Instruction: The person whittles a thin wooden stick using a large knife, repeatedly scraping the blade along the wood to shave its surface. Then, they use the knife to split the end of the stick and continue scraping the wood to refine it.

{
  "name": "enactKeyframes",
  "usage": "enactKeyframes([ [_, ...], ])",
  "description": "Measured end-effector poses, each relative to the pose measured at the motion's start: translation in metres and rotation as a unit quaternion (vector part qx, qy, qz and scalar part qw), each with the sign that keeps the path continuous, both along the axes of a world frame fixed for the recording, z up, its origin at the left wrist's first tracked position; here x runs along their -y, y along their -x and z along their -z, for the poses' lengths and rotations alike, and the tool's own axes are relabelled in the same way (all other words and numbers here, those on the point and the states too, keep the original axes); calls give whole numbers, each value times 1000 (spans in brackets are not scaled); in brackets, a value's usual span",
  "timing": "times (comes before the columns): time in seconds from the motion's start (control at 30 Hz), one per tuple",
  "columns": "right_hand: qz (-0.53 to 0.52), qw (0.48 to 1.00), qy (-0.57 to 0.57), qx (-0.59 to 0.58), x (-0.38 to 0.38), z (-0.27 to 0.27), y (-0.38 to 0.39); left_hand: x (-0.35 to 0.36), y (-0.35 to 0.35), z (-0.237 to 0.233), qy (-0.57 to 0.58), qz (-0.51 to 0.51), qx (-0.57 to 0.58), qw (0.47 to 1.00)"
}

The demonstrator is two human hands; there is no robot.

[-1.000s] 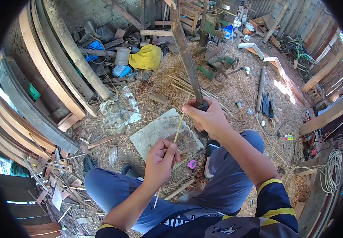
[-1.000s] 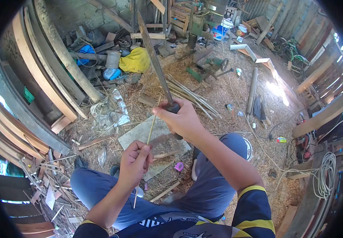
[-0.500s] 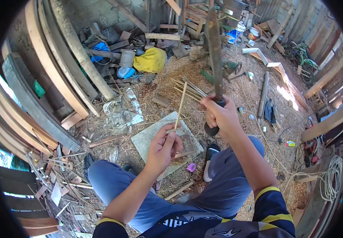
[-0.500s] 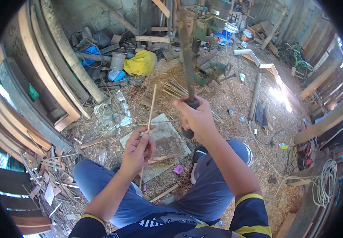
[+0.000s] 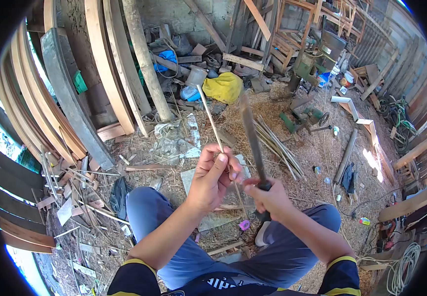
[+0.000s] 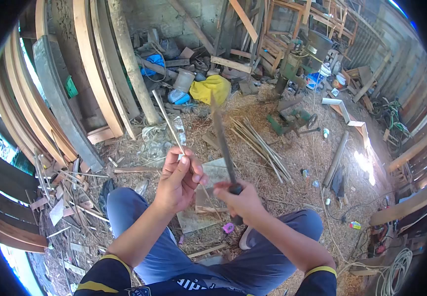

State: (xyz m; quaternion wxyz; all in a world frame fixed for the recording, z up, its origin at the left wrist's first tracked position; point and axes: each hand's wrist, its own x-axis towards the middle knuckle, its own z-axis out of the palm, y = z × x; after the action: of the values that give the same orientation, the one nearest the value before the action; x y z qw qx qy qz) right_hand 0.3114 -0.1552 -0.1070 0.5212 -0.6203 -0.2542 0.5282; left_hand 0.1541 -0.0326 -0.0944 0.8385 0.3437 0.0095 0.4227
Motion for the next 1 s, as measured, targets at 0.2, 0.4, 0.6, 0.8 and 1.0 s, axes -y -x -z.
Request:
enactKeyframes([
  [0.2,-53,995,38,-79,3,23,20,-7,10,-1,4,-25,2,1000],
  [0.4,-68,995,-8,-77,0,35,20,-14,26,-8,-51,-77,-122,988],
  [0.6,-72,997,-8,11,2,36,23,-42,48,-15,-133,-164,-216,953],
  [0.8,-98,990,-38,96,9,54,19,-60,69,-28,-124,-236,-215,939],
  [1.0,-126,986,-14,111,9,49,17,-70,83,-29,-102,-245,-171,949],
])
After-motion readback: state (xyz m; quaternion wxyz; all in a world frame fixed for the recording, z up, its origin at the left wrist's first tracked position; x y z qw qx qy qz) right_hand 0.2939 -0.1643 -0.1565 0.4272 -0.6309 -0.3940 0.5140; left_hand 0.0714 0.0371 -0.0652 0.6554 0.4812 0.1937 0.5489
